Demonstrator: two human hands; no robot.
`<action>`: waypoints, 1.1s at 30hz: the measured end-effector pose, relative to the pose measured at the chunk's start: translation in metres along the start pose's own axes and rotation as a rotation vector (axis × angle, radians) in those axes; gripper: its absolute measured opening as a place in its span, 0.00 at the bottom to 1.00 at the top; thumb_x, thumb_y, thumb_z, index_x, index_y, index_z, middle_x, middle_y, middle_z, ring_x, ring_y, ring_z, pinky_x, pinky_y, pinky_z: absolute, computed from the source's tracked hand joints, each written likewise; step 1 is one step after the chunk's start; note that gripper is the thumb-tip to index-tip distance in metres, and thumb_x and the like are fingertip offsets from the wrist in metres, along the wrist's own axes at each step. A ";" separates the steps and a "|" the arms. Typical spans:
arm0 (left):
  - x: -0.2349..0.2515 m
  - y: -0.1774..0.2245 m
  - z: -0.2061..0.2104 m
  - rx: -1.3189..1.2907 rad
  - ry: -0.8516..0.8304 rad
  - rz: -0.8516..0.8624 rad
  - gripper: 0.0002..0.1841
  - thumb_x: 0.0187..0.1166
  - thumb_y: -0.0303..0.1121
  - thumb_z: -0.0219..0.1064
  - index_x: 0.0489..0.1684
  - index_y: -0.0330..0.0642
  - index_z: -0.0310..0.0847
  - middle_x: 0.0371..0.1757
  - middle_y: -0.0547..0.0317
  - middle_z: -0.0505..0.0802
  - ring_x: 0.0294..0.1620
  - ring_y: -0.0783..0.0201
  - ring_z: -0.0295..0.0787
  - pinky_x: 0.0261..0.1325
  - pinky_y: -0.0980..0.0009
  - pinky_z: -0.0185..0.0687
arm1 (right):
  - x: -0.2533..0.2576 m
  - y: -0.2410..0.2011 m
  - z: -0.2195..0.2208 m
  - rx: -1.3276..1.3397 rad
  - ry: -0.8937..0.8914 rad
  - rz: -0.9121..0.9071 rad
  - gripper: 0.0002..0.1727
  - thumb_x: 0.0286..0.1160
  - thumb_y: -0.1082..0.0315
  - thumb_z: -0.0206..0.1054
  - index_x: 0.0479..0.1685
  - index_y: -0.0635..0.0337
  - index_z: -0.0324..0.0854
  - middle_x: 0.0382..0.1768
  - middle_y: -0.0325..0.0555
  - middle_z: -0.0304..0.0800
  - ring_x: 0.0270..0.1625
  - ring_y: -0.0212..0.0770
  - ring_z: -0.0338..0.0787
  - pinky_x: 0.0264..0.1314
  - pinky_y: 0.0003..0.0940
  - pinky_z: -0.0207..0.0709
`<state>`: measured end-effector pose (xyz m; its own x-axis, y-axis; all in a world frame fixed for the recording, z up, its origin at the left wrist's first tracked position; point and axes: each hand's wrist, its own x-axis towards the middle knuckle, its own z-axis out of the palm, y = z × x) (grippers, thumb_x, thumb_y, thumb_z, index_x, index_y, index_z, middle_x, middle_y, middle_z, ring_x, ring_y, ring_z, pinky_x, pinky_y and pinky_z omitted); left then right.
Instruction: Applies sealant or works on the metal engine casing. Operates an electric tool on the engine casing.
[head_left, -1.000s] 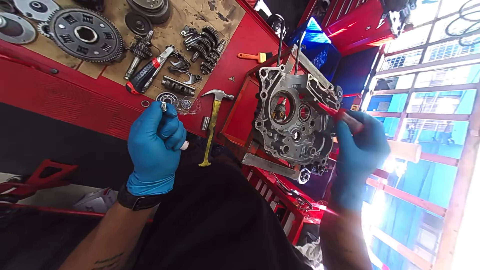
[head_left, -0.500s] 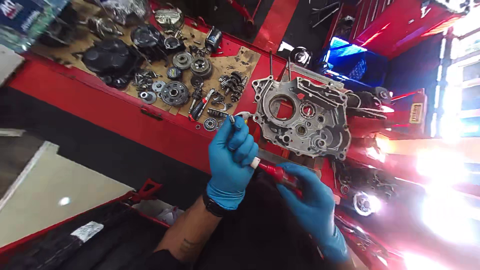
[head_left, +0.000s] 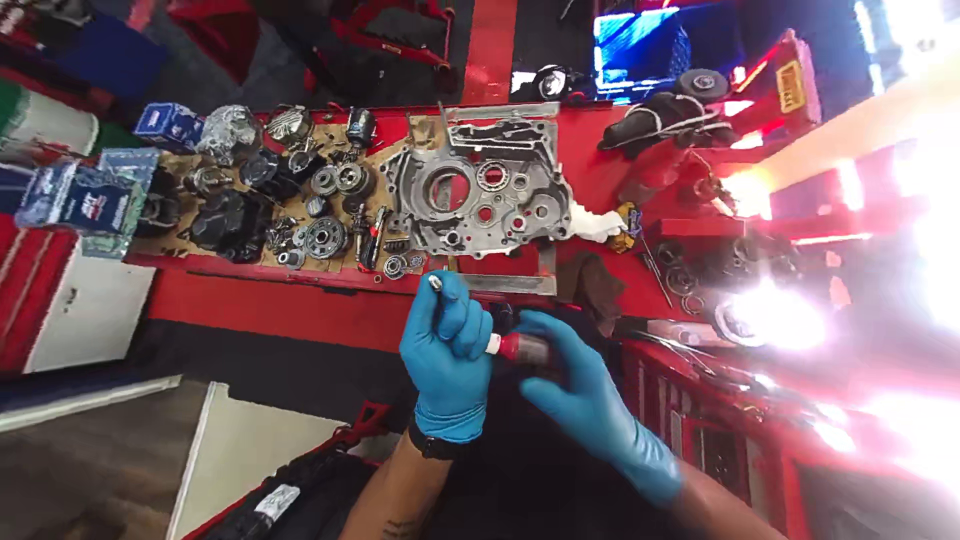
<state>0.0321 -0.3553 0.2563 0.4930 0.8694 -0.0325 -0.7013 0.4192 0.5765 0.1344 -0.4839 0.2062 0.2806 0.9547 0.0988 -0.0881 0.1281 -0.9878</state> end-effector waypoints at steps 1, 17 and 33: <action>0.000 -0.005 0.003 -0.002 -0.002 -0.008 0.25 0.95 0.43 0.37 0.33 0.48 0.79 0.12 0.74 0.70 0.08 0.77 0.64 0.13 0.83 0.62 | -0.005 0.003 -0.001 -0.150 0.076 -0.109 0.26 0.78 0.64 0.69 0.72 0.69 0.77 0.61 0.52 0.89 0.64 0.37 0.89 0.68 0.33 0.84; -0.010 -0.075 0.011 0.489 -0.396 -0.189 0.17 0.93 0.42 0.51 0.44 0.47 0.86 0.20 0.71 0.81 0.18 0.78 0.76 0.24 0.81 0.75 | -0.050 0.031 -0.085 0.209 -0.171 0.214 0.17 0.80 0.70 0.67 0.66 0.63 0.83 0.53 0.44 0.92 0.54 0.31 0.91 0.60 0.31 0.86; -0.087 0.059 -0.167 1.260 0.338 -0.101 0.14 0.89 0.32 0.52 0.40 0.39 0.85 0.22 0.72 0.84 0.19 0.79 0.76 0.26 0.81 0.77 | -0.018 0.181 -0.147 -0.680 0.229 0.625 0.21 0.83 0.57 0.65 0.58 0.67 0.87 0.50 0.64 0.93 0.54 0.60 0.92 0.60 0.66 0.80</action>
<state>-0.1379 -0.3624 0.1568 0.2325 0.9482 -0.2163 0.3824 0.1154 0.9168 0.2541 -0.5175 0.0082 0.5573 0.7128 -0.4259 0.2690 -0.6403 -0.7195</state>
